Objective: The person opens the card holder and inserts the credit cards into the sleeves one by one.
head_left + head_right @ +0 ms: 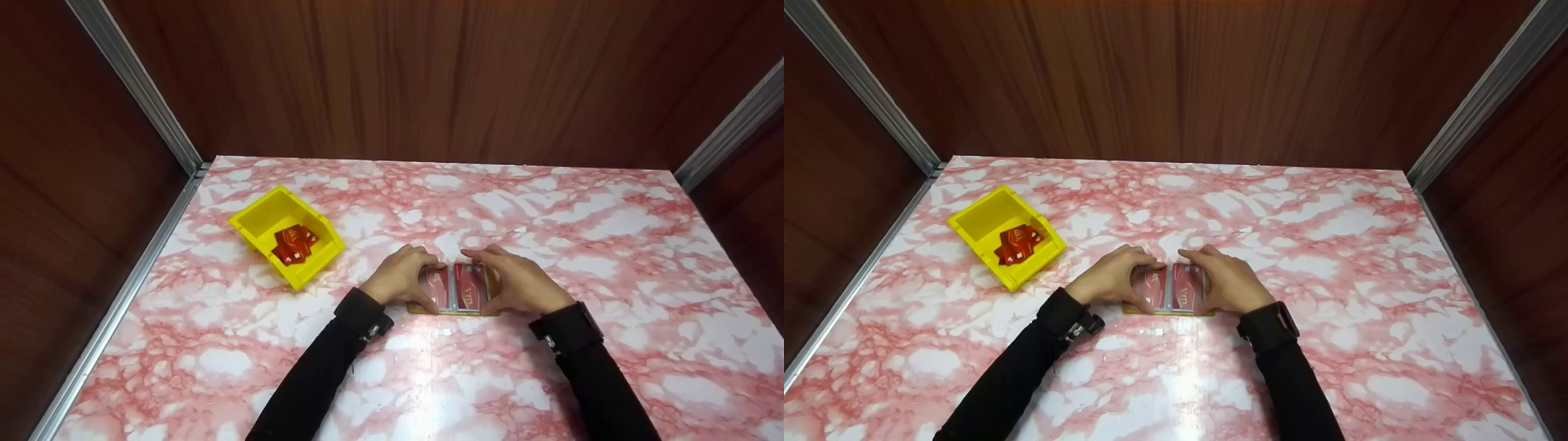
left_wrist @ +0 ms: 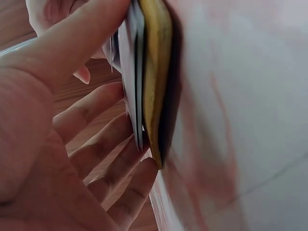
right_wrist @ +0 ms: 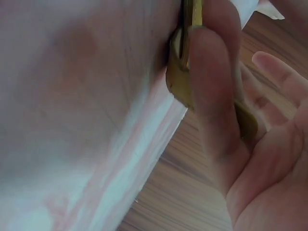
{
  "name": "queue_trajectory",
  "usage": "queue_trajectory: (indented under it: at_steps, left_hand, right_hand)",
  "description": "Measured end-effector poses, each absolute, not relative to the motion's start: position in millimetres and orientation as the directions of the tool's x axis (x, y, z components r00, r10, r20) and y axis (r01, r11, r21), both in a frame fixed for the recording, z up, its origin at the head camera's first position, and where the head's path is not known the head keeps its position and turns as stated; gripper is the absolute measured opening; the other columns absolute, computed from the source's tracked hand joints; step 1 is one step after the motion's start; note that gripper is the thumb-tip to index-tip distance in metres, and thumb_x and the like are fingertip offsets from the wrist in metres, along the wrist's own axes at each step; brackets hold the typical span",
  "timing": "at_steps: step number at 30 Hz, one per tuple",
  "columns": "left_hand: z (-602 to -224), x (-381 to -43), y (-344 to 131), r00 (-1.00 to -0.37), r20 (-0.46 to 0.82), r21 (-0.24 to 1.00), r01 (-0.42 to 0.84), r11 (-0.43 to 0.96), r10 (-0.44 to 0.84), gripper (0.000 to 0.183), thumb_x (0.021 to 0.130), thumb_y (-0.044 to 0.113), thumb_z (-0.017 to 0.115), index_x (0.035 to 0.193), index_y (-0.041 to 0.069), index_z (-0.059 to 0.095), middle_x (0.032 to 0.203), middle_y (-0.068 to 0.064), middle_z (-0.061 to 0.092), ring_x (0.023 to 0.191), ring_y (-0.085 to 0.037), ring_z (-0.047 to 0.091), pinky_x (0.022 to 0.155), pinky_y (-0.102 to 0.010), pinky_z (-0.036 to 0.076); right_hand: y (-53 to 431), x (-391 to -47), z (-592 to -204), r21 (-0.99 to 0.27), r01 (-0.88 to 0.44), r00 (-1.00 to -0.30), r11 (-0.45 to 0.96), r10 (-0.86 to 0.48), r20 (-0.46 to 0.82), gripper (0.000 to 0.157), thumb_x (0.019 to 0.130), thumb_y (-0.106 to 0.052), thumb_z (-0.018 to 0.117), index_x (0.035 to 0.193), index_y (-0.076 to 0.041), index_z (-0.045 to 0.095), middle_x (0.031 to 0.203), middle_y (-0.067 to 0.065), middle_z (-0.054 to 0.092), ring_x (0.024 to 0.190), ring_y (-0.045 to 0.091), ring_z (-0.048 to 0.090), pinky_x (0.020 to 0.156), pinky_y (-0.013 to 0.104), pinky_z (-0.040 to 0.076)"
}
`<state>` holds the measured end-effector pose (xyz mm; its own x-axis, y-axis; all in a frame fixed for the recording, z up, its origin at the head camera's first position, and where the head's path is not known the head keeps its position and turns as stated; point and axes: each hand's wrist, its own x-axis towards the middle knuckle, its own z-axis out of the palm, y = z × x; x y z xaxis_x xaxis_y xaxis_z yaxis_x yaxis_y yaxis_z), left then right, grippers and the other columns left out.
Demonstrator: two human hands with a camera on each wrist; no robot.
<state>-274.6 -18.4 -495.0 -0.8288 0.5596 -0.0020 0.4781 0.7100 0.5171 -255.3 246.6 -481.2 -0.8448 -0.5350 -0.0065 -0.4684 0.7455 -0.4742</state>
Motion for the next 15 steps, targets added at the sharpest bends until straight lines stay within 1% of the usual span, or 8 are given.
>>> queue_trajectory:
  at_steps: [3,5,11,15]
  left_hand:
    - [-494.8,-275.3,-16.6,-0.828,0.004,0.518,0.481,0.707,0.560,0.078,0.056,0.038,0.103,0.126,0.018,0.074,0.115,-0.001,0.069,0.112,-0.021,0.058,0.100,-0.035,0.050]
    - [-495.3,-274.8,-16.5,-0.829,0.006,0.520,0.480,0.707,0.559,0.079,0.056,0.037,0.103,0.128,0.018,0.074,0.116,-0.001,0.069,0.113,-0.021,0.058,0.100,-0.035,0.050]
    - [-496.9,-274.2,-18.4,-0.837,0.007,0.525,0.469,0.710,0.547,0.080,0.055,0.037,0.103,0.127,0.018,0.074,0.116,-0.001,0.069,0.112,-0.022,0.057,0.100,-0.036,0.050]
    - [-496.5,-275.0,-19.5,-0.837,0.011,0.530,0.469,0.707,0.547,0.079,0.055,0.037,0.103,0.126,0.018,0.075,0.116,-0.001,0.069,0.112,-0.021,0.057,0.100,-0.036,0.050]
  right_hand:
    - [249.2,-257.1,-482.9,-0.504,-0.465,-0.844,0.728,-0.536,0.004,0.106,0.062,-0.017,0.101,0.155,-0.020,0.049,0.138,0.013,0.057,0.123,0.034,0.060,0.101,0.056,0.050]
    - [250.5,-258.2,-484.4,-0.530,-0.453,-0.844,0.717,-0.537,-0.005,0.106,0.062,-0.017,0.101,0.155,-0.019,0.049,0.134,0.012,0.057,0.120,0.032,0.059,0.103,0.055,0.049]
    - [252.8,-261.9,-488.4,-0.590,-0.418,-0.844,0.691,-0.535,-0.028,0.110,0.059,-0.017,0.102,0.155,-0.016,0.049,0.131,0.011,0.062,0.123,0.030,0.055,0.111,0.056,0.041]
    - [254.6,-264.6,-489.8,-0.620,-0.407,-0.843,0.670,-0.538,-0.028,0.110,0.059,-0.016,0.102,0.155,-0.015,0.048,0.132,0.012,0.060,0.124,0.030,0.053,0.112,0.056,0.039]
